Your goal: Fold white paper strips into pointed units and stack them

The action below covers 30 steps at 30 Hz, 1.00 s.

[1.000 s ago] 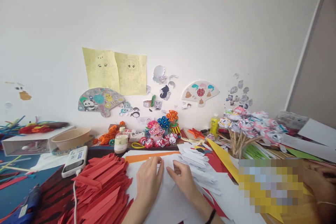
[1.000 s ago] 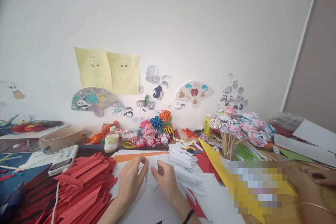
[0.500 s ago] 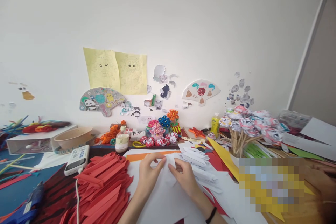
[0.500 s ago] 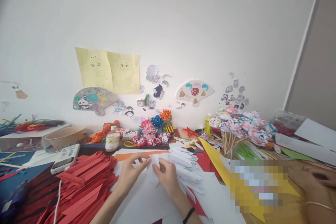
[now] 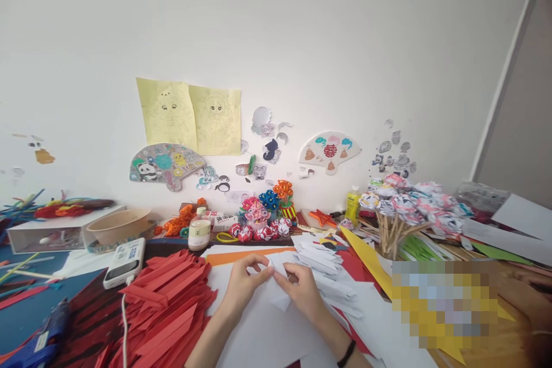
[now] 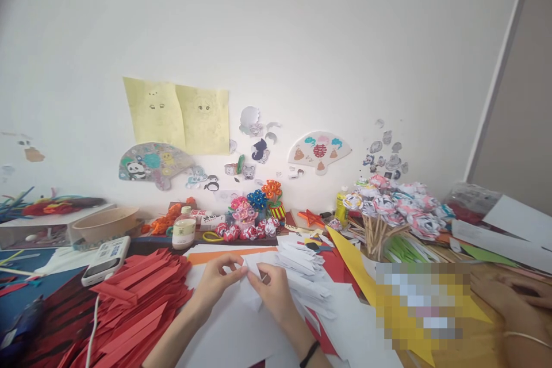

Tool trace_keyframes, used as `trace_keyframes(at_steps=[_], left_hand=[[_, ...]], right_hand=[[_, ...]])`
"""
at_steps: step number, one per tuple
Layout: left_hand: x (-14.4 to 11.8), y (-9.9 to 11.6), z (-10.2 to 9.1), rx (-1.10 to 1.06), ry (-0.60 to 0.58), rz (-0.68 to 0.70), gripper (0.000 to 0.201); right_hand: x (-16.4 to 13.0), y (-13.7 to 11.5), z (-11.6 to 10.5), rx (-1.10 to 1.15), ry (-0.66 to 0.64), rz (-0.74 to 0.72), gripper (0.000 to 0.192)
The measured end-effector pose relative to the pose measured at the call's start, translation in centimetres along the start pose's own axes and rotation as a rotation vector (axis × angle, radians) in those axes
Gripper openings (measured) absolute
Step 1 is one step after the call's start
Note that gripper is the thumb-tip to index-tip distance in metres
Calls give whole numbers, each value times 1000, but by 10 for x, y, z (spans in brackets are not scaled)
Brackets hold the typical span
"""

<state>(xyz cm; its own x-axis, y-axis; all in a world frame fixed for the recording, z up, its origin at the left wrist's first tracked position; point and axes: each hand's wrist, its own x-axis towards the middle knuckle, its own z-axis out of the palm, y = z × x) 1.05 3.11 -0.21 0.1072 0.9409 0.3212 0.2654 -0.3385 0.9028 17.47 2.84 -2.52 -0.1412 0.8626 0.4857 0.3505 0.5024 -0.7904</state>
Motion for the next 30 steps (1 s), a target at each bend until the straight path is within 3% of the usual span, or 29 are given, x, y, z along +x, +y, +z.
trace_keyframes(at_steps=[9,18,30], left_hand=[[-1,4,0,-38,-25,-40,27],[2,3,-2,-3,-38,51,24],[2,4,-1,38,-18,72,21]], right_hand=[[3,7,0,-16,15,-25,43],[1,2,-1,1,5,17,42],[3,3,-1,-5,-6,3,42]])
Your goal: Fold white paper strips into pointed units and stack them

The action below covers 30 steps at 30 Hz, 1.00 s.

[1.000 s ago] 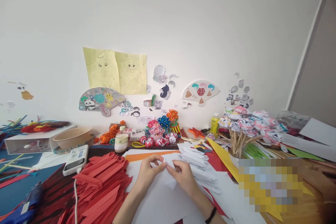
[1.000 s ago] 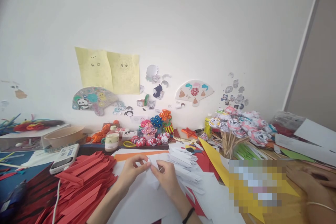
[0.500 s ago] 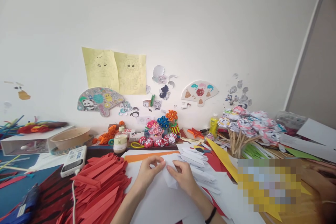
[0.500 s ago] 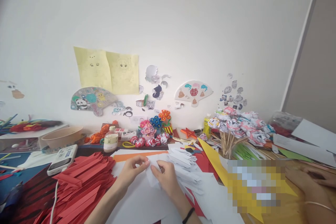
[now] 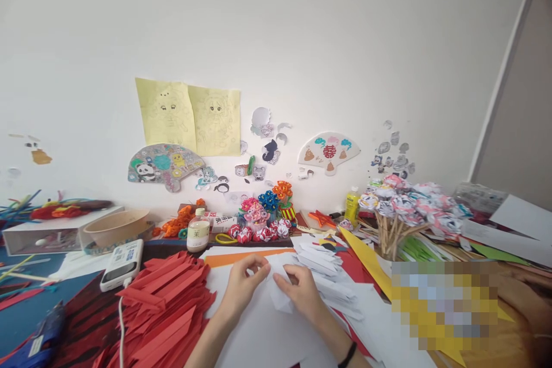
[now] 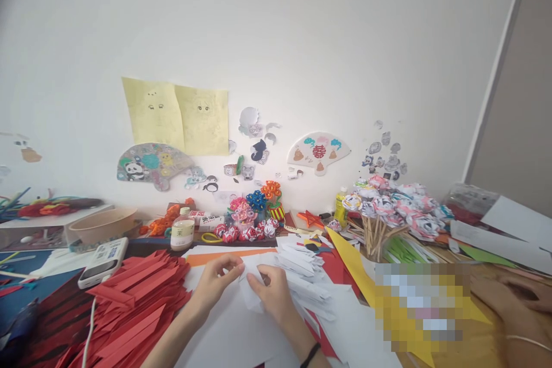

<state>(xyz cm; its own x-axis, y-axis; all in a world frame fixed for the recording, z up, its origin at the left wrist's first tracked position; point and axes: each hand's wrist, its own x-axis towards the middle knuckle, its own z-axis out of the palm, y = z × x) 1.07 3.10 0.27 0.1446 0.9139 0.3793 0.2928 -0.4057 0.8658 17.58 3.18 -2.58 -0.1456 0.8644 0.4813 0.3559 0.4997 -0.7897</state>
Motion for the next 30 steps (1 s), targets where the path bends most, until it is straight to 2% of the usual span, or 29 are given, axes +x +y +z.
trace_keyframes(at_steps=[8,13,30], left_hand=[[1,1,0,27,-3,18,20],[0,2,0,44,-9,26,20],[-3,5,1,153,7,88,22]], right_hand=[[-1,-3,1,69,-32,20,37],[0,0,-1,38,2,8,45],[0,2,0,62,-40,37,48]])
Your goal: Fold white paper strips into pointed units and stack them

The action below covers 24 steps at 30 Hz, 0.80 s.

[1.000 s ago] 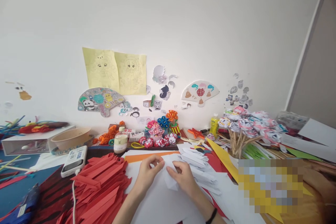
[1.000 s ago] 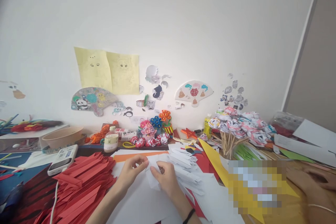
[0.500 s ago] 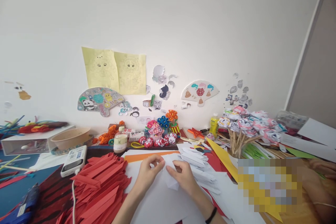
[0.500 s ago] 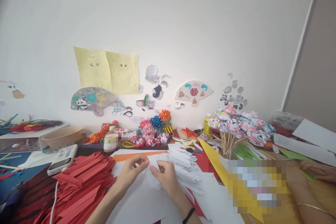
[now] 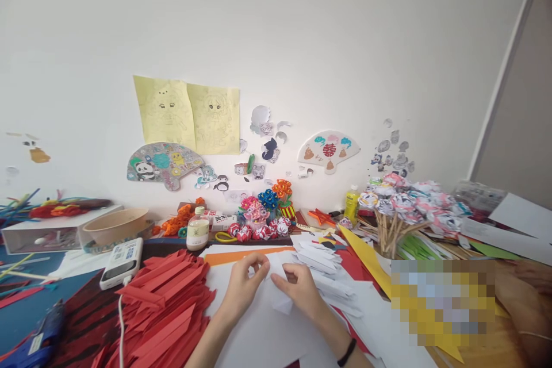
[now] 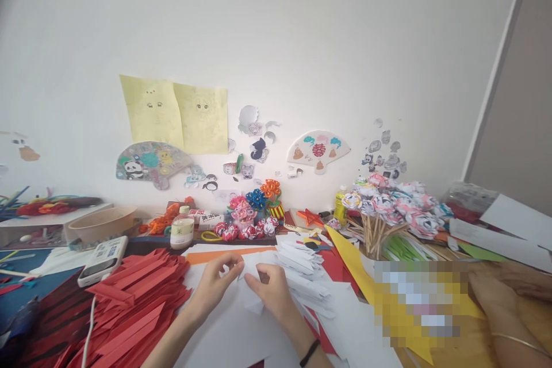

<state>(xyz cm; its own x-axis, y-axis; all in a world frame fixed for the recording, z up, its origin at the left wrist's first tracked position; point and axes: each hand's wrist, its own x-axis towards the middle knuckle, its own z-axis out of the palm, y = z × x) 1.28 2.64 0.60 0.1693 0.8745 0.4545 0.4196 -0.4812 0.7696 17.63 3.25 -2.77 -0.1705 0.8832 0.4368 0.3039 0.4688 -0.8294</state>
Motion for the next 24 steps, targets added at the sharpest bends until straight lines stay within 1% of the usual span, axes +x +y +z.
trace_keyframes(at_steps=[8,14,19,24], left_hand=[[-2,3,1,23,11,50,22],[-3,4,2,50,4,76,22],[-3,4,3,32,-10,79,24],[-2,1,4,34,0,66,23]], right_hand=[[0,-1,1,69,-49,23,47],[0,1,2,115,-54,21,49],[0,5,2,82,-36,27,51],[0,3,-1,85,-4,29,50]])
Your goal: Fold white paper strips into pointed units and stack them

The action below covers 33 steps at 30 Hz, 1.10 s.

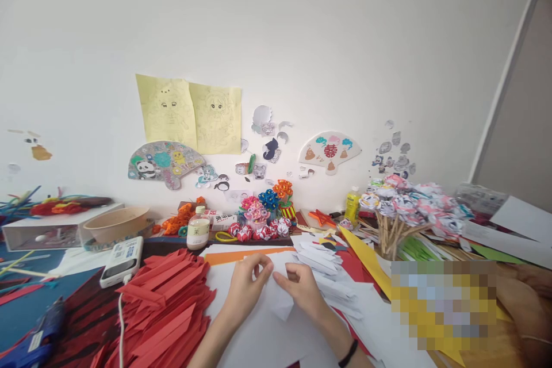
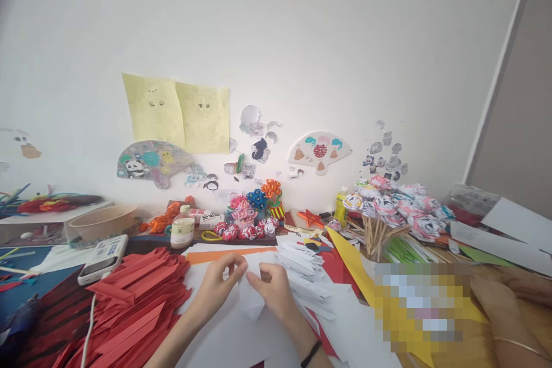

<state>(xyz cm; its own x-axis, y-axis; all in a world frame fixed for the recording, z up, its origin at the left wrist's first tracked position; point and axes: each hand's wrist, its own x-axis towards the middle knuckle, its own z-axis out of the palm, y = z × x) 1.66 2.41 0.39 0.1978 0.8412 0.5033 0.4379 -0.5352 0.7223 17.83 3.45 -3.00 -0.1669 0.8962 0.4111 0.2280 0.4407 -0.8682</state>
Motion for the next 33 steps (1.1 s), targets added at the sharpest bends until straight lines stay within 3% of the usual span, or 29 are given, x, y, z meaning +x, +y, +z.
trace_keyframes(at_steps=[26,33], left_hand=[[-4,-4,3,226,9,53,24],[0,-6,-1,80,-59,-20,23]], right_hand=[[0,0,-2,-51,78,14,45],[-1,-3,-4,-57,45,-13,40]])
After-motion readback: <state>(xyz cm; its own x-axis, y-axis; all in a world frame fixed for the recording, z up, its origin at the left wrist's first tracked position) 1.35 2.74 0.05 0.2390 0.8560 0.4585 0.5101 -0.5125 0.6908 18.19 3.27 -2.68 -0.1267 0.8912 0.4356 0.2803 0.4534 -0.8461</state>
